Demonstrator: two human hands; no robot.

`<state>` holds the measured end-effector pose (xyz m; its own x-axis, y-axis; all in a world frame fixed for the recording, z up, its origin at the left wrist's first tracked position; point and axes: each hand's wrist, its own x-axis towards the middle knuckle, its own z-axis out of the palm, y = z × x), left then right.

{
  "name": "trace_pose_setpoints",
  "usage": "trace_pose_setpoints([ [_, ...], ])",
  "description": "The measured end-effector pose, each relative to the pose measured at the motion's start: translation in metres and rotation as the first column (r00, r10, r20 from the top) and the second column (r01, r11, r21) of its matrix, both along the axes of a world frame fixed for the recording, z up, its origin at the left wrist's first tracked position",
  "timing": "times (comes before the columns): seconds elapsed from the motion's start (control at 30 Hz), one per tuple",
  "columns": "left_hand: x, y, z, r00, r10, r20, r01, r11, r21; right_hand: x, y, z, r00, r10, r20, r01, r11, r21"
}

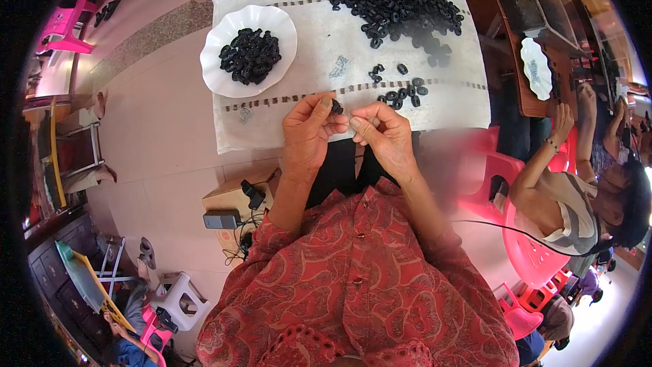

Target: The person assembles small black plastic components by hand, picking up pieces and inserting small pins into them one at a time.

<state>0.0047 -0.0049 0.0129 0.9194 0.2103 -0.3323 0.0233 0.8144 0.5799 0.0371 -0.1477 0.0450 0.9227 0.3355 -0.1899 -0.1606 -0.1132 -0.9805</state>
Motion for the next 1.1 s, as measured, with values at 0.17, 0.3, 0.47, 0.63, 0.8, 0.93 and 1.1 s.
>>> trace_pose_setpoints([
  [0.17, 0.003, 0.01, 0.004, 0.997, 0.079, 0.016, -0.08, 0.994, 0.076, 0.0, 0.002, 0.001, 1.0, 0.009, -0.002, -0.009, 1.0, -0.014],
  [0.3, 0.005, 0.024, 0.011, 0.978, 0.203, 0.035, -0.2, 0.891, 0.408, 0.002, 0.0, -0.002, 0.999, -0.032, -0.006, 0.032, 0.999, -0.031],
  [0.47, 0.019, 0.06, 0.012, 0.931, 0.342, 0.13, -0.324, 0.609, 0.724, -0.001, -0.002, -0.008, 0.999, -0.045, -0.015, 0.044, 0.998, -0.043],
  [0.63, 0.027, 0.082, 0.018, 0.887, 0.381, 0.26, -0.247, -0.085, 0.965, -0.002, 0.001, -0.006, 0.999, -0.048, -0.022, 0.045, 0.994, -0.099],
  [0.8, 0.028, 0.066, 0.017, 0.894, 0.326, 0.306, -0.261, -0.176, 0.949, -0.002, 0.0, -0.008, 0.999, -0.036, -0.013, 0.035, 0.996, -0.087],
  [0.93, 0.033, 0.035, 0.005, 0.952, 0.141, 0.271, -0.258, -0.107, 0.96, -0.003, 0.003, -0.004, 0.998, -0.038, -0.044, 0.033, 0.993, -0.11],
  [1.1, 0.043, 0.021, -0.009, 0.985, 0.059, 0.165, -0.152, -0.181, 0.972, -0.004, 0.001, -0.007, 0.999, -0.032, -0.011, 0.031, 0.994, -0.101],
])
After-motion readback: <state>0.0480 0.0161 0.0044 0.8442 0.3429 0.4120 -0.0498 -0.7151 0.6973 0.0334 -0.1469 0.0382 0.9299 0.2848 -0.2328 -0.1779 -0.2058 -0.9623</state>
